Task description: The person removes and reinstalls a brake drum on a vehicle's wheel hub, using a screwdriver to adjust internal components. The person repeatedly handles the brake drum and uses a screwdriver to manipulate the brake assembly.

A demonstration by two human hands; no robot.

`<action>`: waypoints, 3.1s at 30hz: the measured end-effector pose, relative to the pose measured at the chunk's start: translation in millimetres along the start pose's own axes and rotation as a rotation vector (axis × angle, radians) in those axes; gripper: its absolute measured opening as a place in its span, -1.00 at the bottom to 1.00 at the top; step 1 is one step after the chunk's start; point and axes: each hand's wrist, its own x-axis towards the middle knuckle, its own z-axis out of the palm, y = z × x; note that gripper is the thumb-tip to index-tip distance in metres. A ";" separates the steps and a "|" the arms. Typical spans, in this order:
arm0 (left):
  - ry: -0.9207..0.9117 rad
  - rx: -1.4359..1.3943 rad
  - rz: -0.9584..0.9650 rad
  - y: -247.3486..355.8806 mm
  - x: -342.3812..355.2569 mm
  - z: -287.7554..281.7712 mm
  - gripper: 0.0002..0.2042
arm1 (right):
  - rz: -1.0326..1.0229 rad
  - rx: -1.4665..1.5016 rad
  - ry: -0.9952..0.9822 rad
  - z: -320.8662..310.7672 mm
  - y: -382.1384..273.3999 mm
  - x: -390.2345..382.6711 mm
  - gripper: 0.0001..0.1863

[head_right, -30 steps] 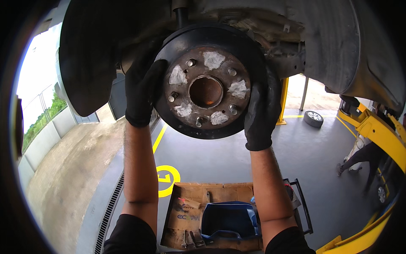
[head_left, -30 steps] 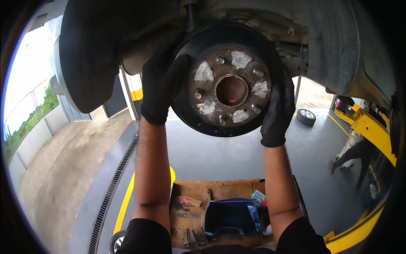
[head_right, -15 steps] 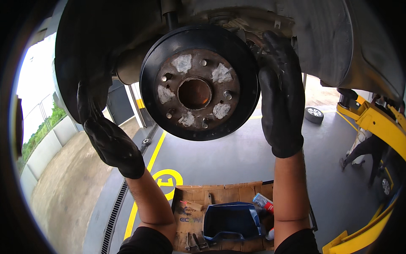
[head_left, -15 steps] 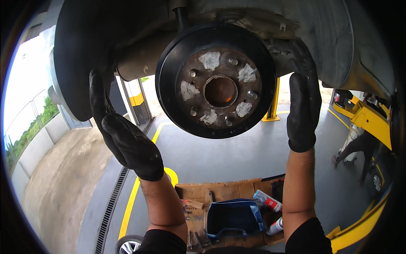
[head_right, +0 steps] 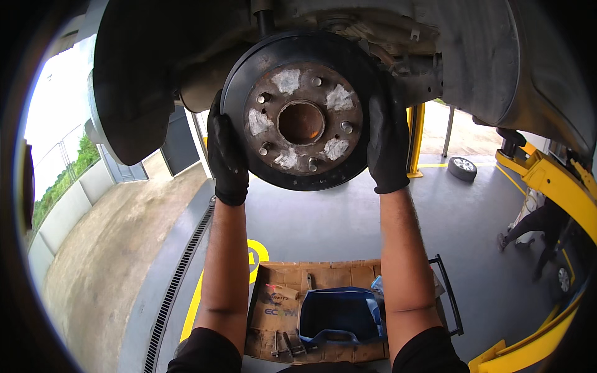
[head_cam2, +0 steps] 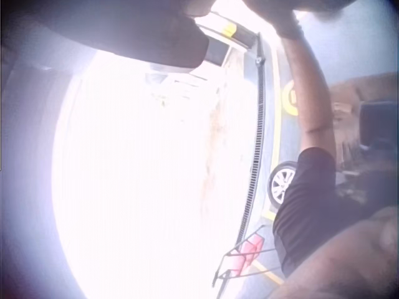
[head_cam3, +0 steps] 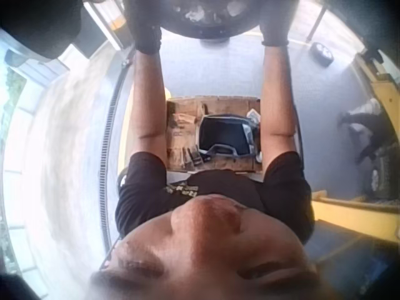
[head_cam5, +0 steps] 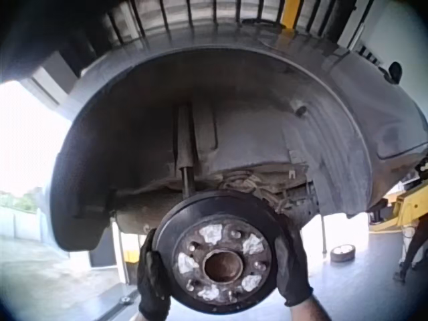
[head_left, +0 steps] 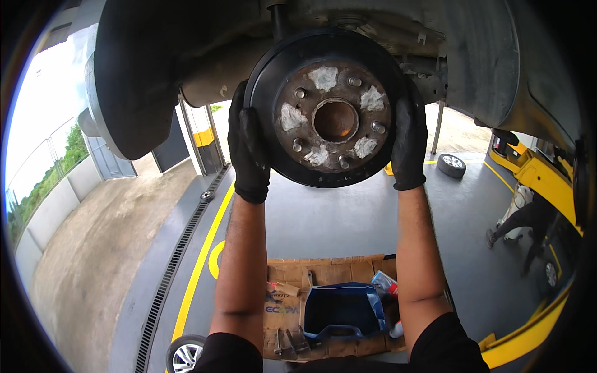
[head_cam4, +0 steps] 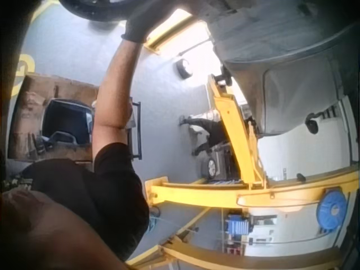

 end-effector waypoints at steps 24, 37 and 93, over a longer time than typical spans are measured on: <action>-0.004 -0.180 -0.159 17.7 20.5 5.2 -0.45 | 0.045 0.207 0.161 10.9 -1.3 -19.8 -0.50; 0.069 -0.113 -0.184 33.7 17.2 5.4 -0.41 | 0.072 0.338 0.147 9.1 -8.2 -23.6 -0.41; -0.335 0.144 -1.611 -72.5 -529.6 -405.0 -0.56 | 0.636 -1.565 -0.446 -383.9 -98.4 -502.6 -0.71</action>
